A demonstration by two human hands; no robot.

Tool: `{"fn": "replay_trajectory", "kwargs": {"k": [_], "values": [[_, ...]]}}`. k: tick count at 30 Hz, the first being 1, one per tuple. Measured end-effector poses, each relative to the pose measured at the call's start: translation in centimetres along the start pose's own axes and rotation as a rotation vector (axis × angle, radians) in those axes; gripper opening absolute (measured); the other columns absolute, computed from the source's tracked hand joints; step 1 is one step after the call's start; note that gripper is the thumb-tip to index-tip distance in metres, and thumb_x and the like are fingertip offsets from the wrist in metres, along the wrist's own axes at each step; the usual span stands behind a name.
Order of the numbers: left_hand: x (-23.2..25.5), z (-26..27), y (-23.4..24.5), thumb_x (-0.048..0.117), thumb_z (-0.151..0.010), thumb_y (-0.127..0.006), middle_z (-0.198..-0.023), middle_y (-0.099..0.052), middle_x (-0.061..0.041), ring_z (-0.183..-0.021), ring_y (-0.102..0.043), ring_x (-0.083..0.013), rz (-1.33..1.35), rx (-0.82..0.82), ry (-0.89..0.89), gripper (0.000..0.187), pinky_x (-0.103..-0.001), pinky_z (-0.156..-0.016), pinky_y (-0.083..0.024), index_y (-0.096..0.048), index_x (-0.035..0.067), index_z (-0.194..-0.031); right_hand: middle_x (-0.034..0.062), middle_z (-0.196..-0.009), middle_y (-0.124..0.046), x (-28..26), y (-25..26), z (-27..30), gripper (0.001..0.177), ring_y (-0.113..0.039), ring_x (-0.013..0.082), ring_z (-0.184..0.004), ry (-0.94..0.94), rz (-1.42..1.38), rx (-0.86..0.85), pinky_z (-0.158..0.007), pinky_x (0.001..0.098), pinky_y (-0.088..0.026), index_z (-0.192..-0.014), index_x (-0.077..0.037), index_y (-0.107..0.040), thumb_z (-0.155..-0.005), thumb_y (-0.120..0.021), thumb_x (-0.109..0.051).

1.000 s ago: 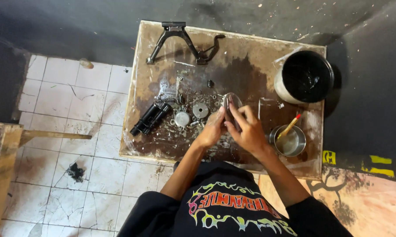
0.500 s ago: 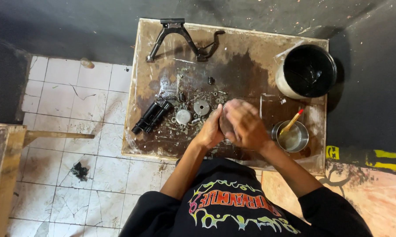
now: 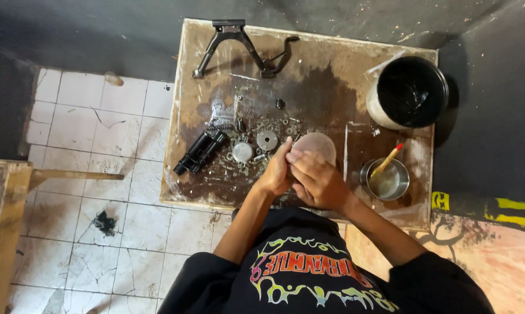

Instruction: The person cleans a circular metal part with a brush and liquid, then wipes it with a cloth. They then use a small tool to scrape and clean the grooves of the part.

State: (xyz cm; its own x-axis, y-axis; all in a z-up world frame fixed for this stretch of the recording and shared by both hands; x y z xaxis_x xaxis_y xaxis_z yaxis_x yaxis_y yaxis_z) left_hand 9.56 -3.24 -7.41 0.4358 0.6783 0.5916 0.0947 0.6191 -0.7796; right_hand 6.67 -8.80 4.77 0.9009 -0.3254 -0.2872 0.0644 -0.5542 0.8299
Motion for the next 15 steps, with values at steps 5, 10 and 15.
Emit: {"fn": "replay_trajectory", "kwargs": {"k": [5,10,15], "values": [[1.2,0.4,-2.4,0.056,-0.107,-0.025,-0.140,-0.054,-0.024,-0.129,-0.056,-0.0355,0.038,0.037,-0.005,0.068,-0.055,-0.114,-0.045,-0.045,0.003,-0.146,0.0218,-0.148,-0.055,0.7,1.3,-1.4,0.042,-0.050,0.0369,-0.142,-0.097,0.070,0.027,-0.121,0.0529,-0.039,-0.132,0.009,-0.062,-0.101,-0.054,-0.019],[2.0,0.5,-2.2,0.054,-0.108,-0.022,-0.137,-0.056,-0.027,-0.127,-0.058,-0.0366,-0.015,0.025,-0.029,0.071,-0.056,-0.113,-0.047,-0.049,-0.002,-0.142,0.0191,-0.148,-0.056,0.6,0.2,-0.9,0.040,-0.051,0.0340,-0.142,-0.061,0.100,0.031,-0.123,0.0547,-0.037,-0.132,0.006,-0.063,-0.101,-0.054,-0.017],[1.6,0.8,-1.4,0.046,-0.108,-0.017,-0.139,-0.055,-0.024,-0.131,-0.055,-0.0349,0.023,0.124,-0.025,0.064,-0.052,-0.115,-0.045,-0.046,0.002,-0.145,0.0146,-0.150,-0.055,0.8,1.1,-1.2,0.040,-0.045,0.0326,-0.147,-0.165,0.058,0.124,-0.124,0.0557,-0.036,-0.133,0.003,-0.063,-0.100,-0.052,-0.016]]}}
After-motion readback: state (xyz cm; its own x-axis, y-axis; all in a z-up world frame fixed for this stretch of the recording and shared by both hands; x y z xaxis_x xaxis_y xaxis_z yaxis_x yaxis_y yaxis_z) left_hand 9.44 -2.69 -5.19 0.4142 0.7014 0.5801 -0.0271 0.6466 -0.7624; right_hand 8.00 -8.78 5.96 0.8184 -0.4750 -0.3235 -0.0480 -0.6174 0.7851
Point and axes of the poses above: each hand's wrist, its own z-axis away from the middle knuckle, its own y-axis out of the back of the hand, x = y × z, the point moved 10 cm from there along -z, towards the middle knuckle
